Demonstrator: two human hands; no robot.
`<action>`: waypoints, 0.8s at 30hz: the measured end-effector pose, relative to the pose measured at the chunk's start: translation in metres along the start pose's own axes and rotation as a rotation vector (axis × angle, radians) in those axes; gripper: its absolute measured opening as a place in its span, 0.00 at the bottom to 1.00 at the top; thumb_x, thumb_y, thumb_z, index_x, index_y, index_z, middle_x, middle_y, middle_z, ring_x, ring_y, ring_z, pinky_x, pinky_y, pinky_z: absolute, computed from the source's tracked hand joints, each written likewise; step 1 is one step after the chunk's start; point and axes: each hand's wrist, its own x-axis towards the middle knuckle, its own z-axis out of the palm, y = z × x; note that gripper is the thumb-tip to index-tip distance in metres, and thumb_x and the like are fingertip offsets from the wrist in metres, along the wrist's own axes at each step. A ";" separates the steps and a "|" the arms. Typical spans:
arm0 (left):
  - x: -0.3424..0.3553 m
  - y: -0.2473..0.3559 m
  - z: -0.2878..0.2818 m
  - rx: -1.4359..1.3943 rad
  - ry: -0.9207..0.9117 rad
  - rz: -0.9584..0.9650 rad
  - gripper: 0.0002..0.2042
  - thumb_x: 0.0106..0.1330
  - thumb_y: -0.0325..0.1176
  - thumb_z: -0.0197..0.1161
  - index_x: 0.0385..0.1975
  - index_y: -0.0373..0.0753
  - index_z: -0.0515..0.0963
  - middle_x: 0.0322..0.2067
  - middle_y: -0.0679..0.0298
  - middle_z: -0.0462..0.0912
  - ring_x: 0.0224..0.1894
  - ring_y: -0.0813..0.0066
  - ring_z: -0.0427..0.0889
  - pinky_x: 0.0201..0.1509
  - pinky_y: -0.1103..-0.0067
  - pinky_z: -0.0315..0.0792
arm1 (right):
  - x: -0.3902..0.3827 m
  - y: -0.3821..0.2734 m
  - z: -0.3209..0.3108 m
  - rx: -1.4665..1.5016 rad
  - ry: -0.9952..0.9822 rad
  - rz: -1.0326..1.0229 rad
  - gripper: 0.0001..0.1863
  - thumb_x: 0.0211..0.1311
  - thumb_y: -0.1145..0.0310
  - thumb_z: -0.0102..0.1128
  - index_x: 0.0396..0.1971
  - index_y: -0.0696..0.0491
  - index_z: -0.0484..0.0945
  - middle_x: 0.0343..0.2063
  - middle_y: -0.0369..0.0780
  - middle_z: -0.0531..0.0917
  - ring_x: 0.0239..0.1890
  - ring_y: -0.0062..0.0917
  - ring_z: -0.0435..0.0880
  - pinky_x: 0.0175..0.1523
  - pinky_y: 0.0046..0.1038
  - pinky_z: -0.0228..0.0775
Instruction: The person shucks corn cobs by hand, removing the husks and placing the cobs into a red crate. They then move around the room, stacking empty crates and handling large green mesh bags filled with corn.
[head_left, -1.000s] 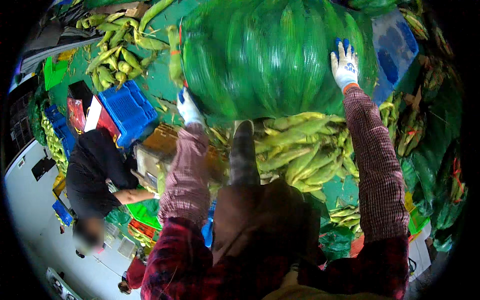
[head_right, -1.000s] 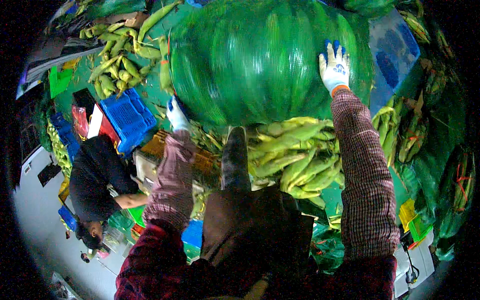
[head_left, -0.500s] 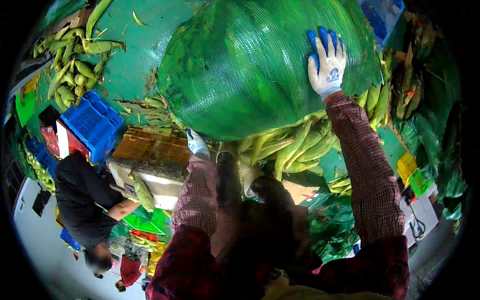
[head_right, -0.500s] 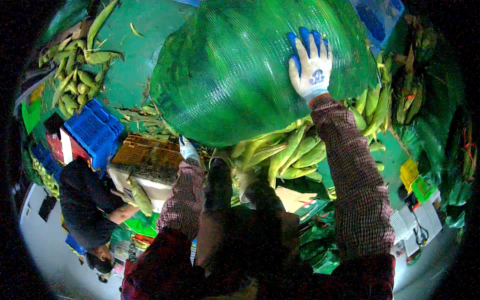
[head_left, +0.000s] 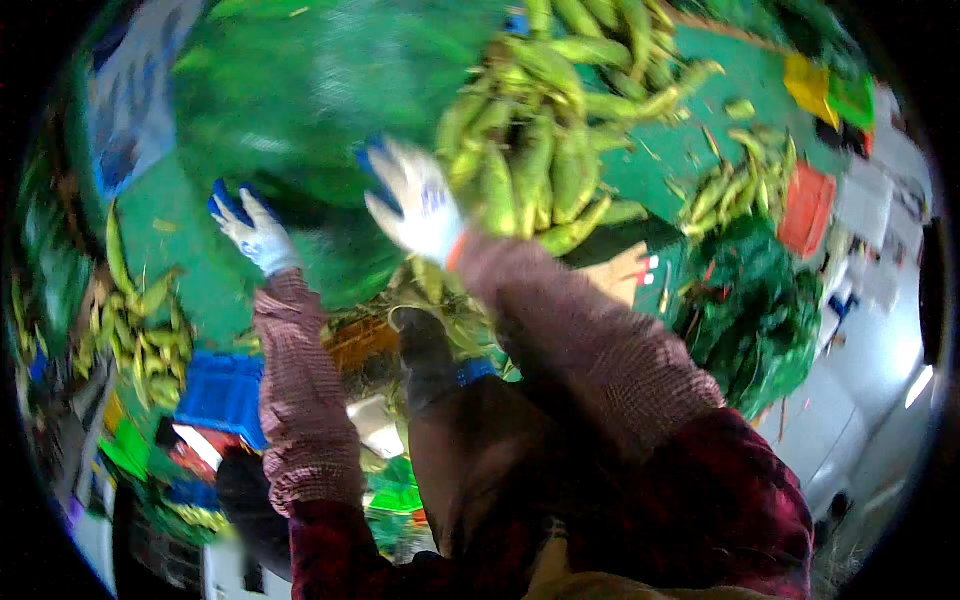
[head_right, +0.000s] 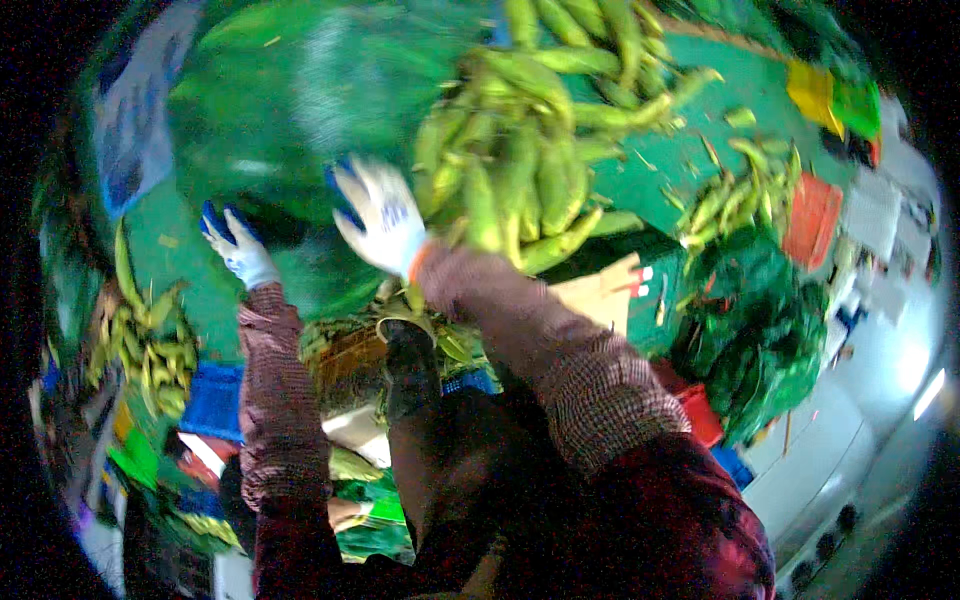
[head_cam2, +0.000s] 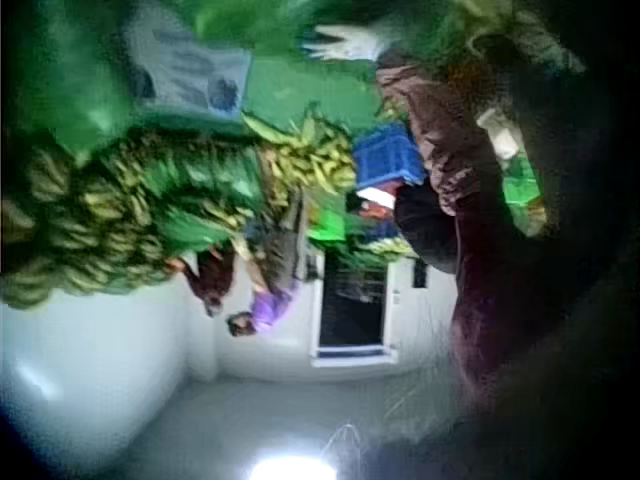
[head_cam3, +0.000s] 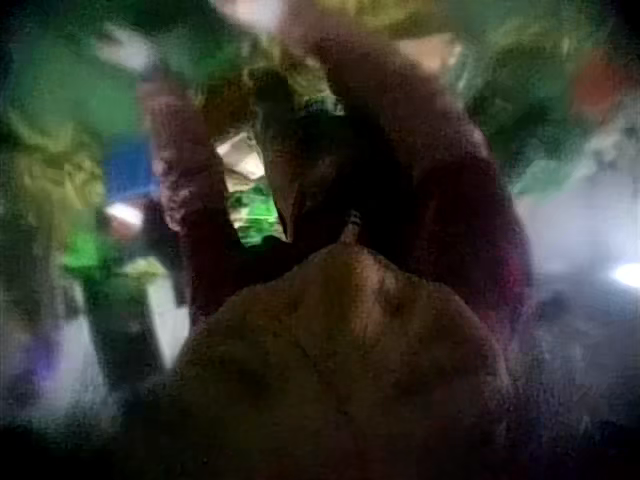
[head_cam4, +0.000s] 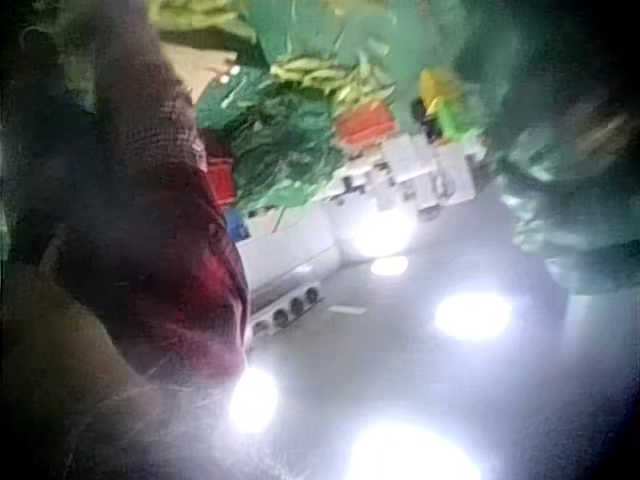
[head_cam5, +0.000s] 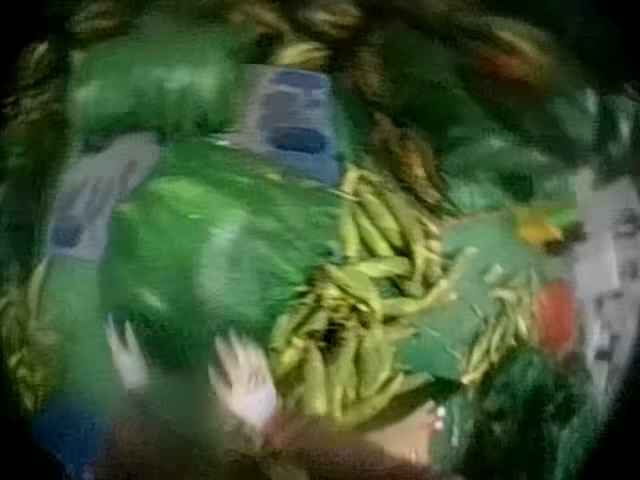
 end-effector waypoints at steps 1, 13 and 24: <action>-0.009 0.012 0.026 0.337 0.042 -0.084 0.31 0.73 0.54 0.48 0.70 0.42 0.59 0.67 0.38 0.59 0.69 0.40 0.57 0.69 0.50 0.52 | -0.049 0.015 -0.029 0.021 -0.087 0.113 0.30 0.60 0.59 0.60 0.61 0.55 0.69 0.58 0.54 0.72 0.59 0.50 0.71 0.65 0.45 0.61; 0.019 -0.080 0.053 0.783 0.182 0.266 0.23 0.77 0.42 0.42 0.68 0.42 0.60 0.66 0.47 0.63 0.62 0.46 0.70 0.64 0.63 0.70 | -0.553 0.258 -0.258 -0.139 0.733 1.724 0.26 0.53 0.58 0.59 0.50 0.59 0.78 0.40 0.50 0.85 0.43 0.41 0.84 0.51 0.37 0.74; 0.064 -0.092 0.033 2.361 -0.161 0.503 0.28 0.74 0.41 0.40 0.69 0.29 0.56 0.72 0.49 0.52 0.74 0.44 0.44 0.76 0.51 0.35 | -0.677 0.458 -0.319 -0.597 -0.092 1.769 0.28 0.57 0.54 0.57 0.54 0.55 0.75 0.47 0.56 0.82 0.53 0.50 0.79 0.56 0.45 0.72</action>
